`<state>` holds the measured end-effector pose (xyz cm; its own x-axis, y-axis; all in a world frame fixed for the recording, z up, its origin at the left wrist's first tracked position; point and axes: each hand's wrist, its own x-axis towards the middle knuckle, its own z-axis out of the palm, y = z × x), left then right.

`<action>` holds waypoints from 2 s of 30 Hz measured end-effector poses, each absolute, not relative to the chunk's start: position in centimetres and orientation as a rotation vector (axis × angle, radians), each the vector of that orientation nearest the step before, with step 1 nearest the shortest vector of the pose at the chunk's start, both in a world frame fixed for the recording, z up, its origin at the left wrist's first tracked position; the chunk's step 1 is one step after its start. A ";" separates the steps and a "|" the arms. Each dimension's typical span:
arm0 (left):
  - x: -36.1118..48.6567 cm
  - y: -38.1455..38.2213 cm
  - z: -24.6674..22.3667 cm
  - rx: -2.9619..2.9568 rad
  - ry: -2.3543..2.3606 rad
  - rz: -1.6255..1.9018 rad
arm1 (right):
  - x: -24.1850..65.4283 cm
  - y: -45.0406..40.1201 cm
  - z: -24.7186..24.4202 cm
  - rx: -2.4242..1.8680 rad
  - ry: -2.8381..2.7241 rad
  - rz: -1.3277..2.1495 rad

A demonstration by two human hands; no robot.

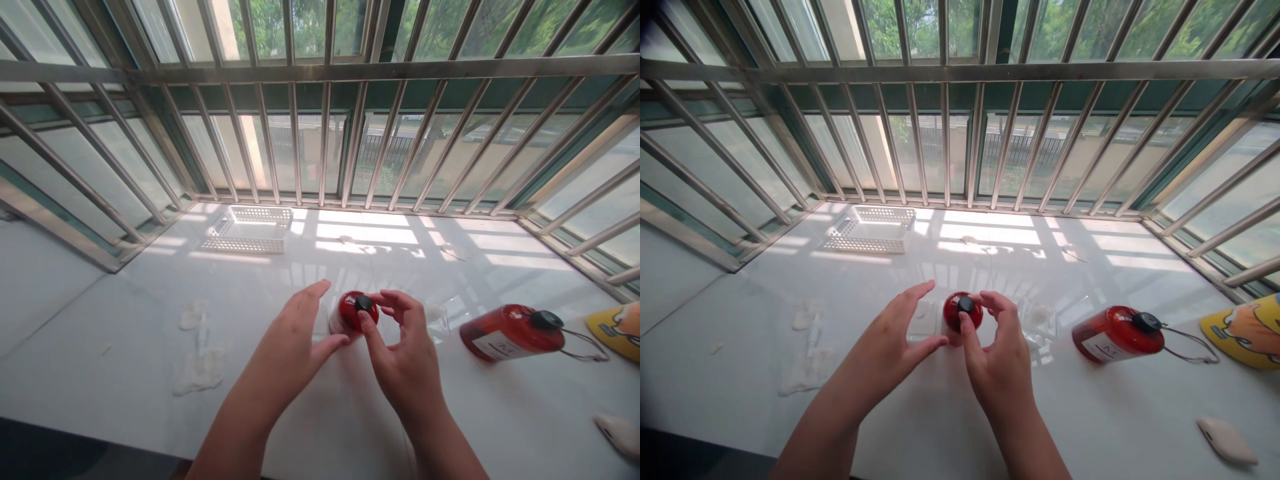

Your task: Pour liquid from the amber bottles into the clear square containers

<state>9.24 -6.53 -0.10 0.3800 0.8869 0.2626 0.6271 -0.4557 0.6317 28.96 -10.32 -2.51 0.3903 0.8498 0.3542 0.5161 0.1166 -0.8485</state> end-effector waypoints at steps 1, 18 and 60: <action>8.3 -6.3 0.1 2.225 1.393 0.828 | 29.1 -10.3 -2.3 -1.569 -1.252 0.364; -7.3 -2.0 -4.3 1.514 2.505 -0.008 | 29.8 -10.1 -2.0 -1.646 -1.239 0.240; 5.3 -3.7 -1.6 1.838 1.345 0.616 | 28.0 -11.8 -1.0 -1.102 -1.502 0.099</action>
